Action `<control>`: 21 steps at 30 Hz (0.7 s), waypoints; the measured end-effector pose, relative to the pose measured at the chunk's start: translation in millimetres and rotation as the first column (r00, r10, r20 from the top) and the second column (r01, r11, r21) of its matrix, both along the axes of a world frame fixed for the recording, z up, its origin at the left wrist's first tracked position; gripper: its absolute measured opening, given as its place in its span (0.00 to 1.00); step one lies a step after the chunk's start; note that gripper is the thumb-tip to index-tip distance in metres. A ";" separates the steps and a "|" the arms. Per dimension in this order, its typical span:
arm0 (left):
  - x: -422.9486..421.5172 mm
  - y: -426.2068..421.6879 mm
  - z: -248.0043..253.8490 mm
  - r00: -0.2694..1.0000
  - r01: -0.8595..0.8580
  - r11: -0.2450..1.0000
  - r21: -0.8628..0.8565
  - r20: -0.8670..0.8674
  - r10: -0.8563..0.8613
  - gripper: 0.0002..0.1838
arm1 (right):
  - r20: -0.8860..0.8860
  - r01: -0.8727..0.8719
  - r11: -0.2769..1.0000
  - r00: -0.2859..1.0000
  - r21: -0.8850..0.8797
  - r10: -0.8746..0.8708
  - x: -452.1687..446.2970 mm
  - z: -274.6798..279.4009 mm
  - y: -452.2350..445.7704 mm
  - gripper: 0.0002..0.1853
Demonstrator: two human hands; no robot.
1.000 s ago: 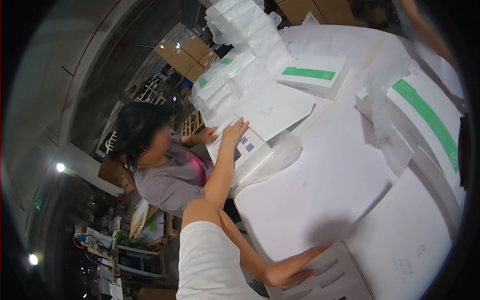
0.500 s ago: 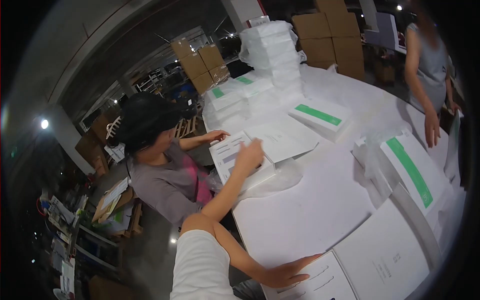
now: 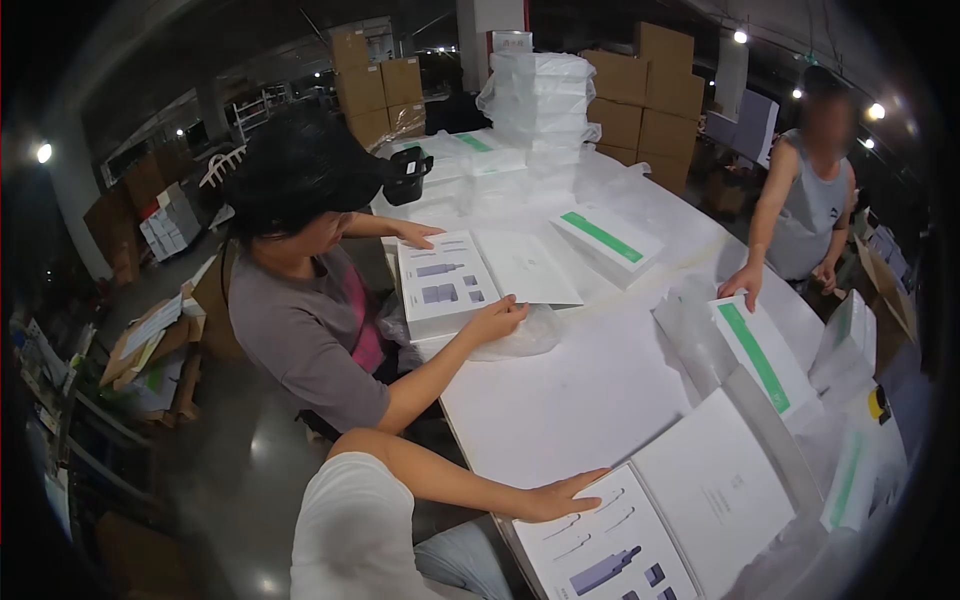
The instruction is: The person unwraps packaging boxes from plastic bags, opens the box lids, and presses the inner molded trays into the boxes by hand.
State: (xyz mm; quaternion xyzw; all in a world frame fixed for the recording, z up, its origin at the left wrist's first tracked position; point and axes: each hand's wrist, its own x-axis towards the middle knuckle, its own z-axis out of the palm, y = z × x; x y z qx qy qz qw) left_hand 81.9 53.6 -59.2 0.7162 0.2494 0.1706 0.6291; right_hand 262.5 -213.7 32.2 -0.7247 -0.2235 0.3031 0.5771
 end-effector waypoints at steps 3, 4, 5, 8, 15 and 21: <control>8.0 6.1 -2.3 0.999 -0.035 0.986 -0.163 0.001 0.036 0.38 | -0.024 0.005 1.000 1.000 -0.022 -0.005 -2.7 0.4 -1.0 0.46; 8.1 8.5 2.2 0.995 0.019 0.955 -0.297 0.102 0.012 0.37 | 0.004 0.004 0.999 1.000 -0.051 -0.003 -0.6 -3.2 -0.1 0.46; 14.8 13.5 -0.3 0.977 0.074 0.910 -0.408 0.212 0.015 0.37 | 0.031 0.003 0.996 1.000 -0.084 -0.001 1.7 -6.9 -0.2 0.46; 35.1 33.7 8.8 0.913 0.303 0.655 -0.692 0.408 0.009 0.36 | 0.102 0.009 0.987 0.995 -0.158 0.007 6.5 -17.9 -2.4 0.47; 84.2 37.6 -6.2 0.948 0.145 0.887 -0.438 0.319 0.003 0.37 | 0.535 0.029 0.993 0.844 -0.116 0.038 11.5 -59.0 -44.1 0.45; 56.4 4.3 36.4 0.999 0.013 0.936 -0.352 0.036 0.000 0.37 | 0.502 0.113 0.982 0.864 -0.152 -0.022 14.0 -63.4 -49.2 0.41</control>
